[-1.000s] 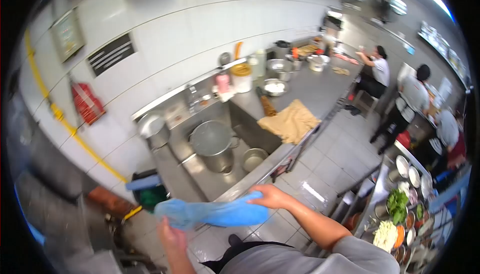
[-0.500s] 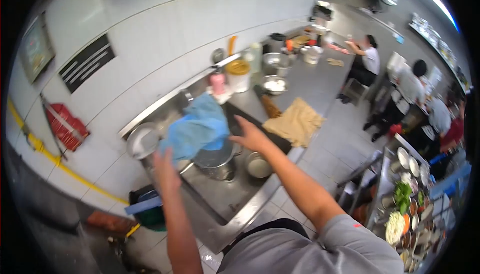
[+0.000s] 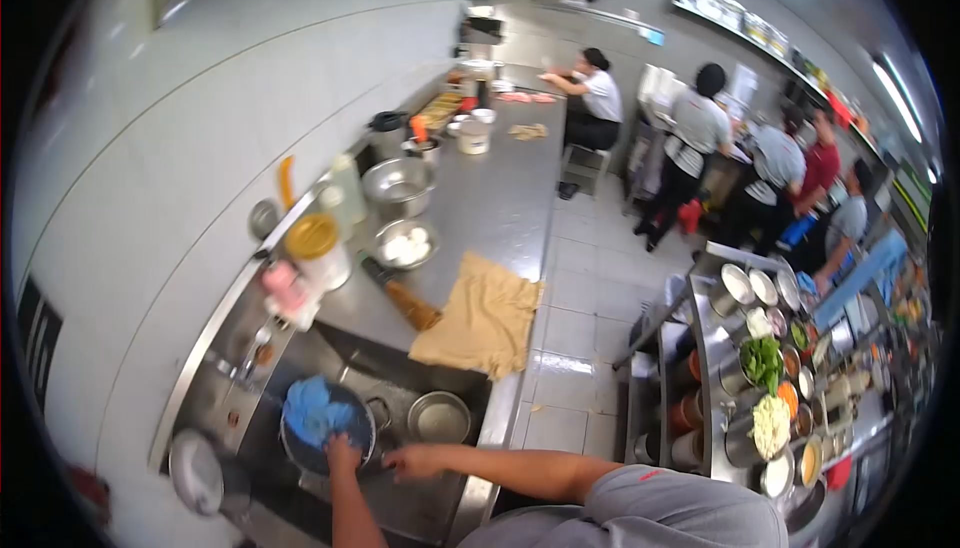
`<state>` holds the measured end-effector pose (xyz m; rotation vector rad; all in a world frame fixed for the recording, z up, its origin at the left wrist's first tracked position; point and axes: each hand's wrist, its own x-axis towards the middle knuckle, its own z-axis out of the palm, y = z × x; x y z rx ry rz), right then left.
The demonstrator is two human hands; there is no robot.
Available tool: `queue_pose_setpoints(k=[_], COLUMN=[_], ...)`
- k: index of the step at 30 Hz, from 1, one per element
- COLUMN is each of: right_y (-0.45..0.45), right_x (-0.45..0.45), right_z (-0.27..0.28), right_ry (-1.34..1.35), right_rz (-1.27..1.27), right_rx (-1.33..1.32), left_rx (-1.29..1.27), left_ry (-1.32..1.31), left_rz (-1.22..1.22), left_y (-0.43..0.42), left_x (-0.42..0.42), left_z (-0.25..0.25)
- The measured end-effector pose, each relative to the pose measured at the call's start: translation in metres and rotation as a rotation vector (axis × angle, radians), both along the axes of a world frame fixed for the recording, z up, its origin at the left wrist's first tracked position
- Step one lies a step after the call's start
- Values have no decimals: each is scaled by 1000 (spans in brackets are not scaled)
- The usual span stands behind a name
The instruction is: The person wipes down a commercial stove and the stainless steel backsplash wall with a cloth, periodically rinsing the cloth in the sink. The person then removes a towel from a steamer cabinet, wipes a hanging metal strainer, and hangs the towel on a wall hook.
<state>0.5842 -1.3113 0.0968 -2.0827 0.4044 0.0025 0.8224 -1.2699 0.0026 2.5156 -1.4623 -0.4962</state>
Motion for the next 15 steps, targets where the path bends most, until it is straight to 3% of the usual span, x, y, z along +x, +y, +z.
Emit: queue_pose_setpoints(k=[2,4,7,9,10,11,12,13,15], right_y=[-6,-23,-64,-77,-82,-88,-85,-80,-72], right_x=[-11,-18,-23,-7,7,25,43,59,99], right_z=[-4,-21,-9,-42,-48,-47,-36,-24,-33], right_ry=[35,41,215,0,-62,-130,-169,-207,-409], right_rz=[-24,11,94,39,48,60,32,-1,-85], right_rx=[29,2,177,-6,-57,-105,-126,-148,-64], left_rx=[287,282,191,-249,-530,-656,-780,-827,-1094], left_ry=[73,-79,0,265,532,455,653,549,1065], left_rz=[-60,-46,40,430,430,487,636,665,688], left_y=[-16,-12,-13,-17,-18,-23,-27,-25,-24], left_x=[17,-20,3,-21,-12,-27,-31,-39,-51], left_z=[-42,-15,-54,-2,5,52,81,122,214])
